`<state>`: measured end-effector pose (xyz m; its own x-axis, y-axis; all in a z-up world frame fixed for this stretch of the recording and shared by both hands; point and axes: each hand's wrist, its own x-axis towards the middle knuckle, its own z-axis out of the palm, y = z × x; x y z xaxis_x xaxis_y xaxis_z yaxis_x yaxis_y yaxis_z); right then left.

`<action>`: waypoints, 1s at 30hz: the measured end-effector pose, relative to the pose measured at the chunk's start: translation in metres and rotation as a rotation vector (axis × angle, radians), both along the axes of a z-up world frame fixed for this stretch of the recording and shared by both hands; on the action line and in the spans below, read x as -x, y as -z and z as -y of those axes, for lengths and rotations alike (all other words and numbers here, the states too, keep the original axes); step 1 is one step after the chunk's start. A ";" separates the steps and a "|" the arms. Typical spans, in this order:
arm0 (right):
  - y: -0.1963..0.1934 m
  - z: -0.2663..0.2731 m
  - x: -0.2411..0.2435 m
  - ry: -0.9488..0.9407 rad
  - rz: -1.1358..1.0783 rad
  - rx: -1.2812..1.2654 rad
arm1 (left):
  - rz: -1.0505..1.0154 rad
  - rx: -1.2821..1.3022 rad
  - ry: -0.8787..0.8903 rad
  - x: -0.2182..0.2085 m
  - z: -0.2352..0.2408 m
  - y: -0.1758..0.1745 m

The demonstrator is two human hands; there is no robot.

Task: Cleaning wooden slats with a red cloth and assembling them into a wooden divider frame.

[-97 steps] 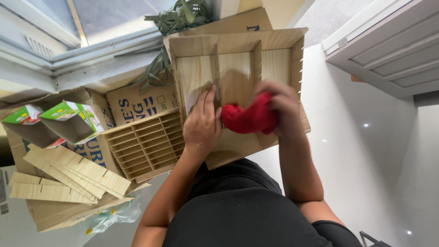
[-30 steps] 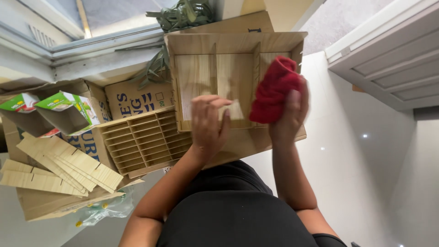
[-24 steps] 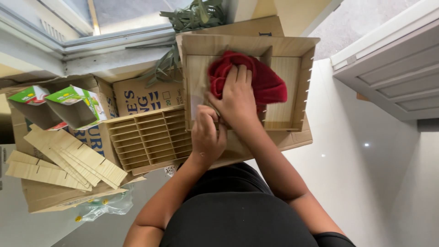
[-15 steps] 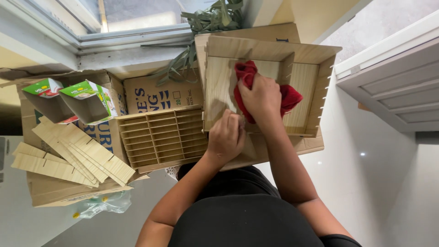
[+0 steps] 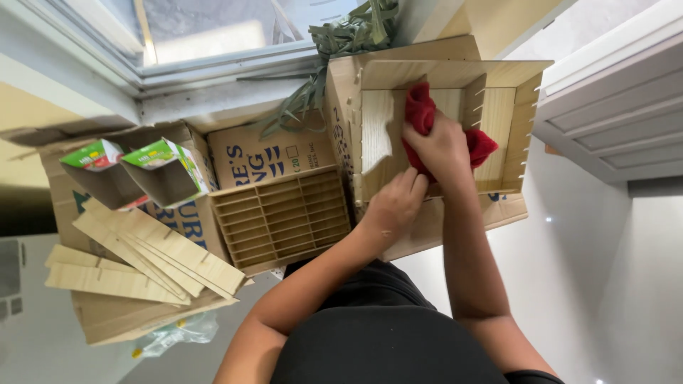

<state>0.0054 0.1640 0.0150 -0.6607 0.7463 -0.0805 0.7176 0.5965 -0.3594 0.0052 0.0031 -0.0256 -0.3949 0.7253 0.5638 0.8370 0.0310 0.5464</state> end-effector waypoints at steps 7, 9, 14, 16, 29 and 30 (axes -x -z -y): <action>0.016 0.014 -0.022 -0.169 -0.351 -0.098 | 0.004 0.050 0.073 0.003 0.000 0.013; 0.026 0.015 -0.022 -0.126 -0.335 -0.243 | 0.042 0.030 0.084 0.006 0.001 0.008; 0.061 -0.001 -0.051 0.164 -1.138 0.290 | 0.065 0.017 0.090 0.007 0.004 0.005; 0.027 -0.005 -0.063 0.243 -1.338 0.243 | 0.041 0.030 0.079 0.010 -0.001 0.012; 0.020 -0.074 -0.025 0.012 -0.180 -0.242 | 0.016 0.143 -0.125 -0.007 -0.005 -0.019; 0.010 -0.076 -0.026 -0.006 -0.181 -0.240 | 0.019 0.143 -0.143 -0.008 -0.007 -0.019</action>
<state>0.0314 0.2399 0.0049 -0.6531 0.7255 0.2169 0.6508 0.6842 -0.3290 0.0130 0.0100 -0.0065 -0.5090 0.7336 0.4503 0.8082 0.2272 0.5434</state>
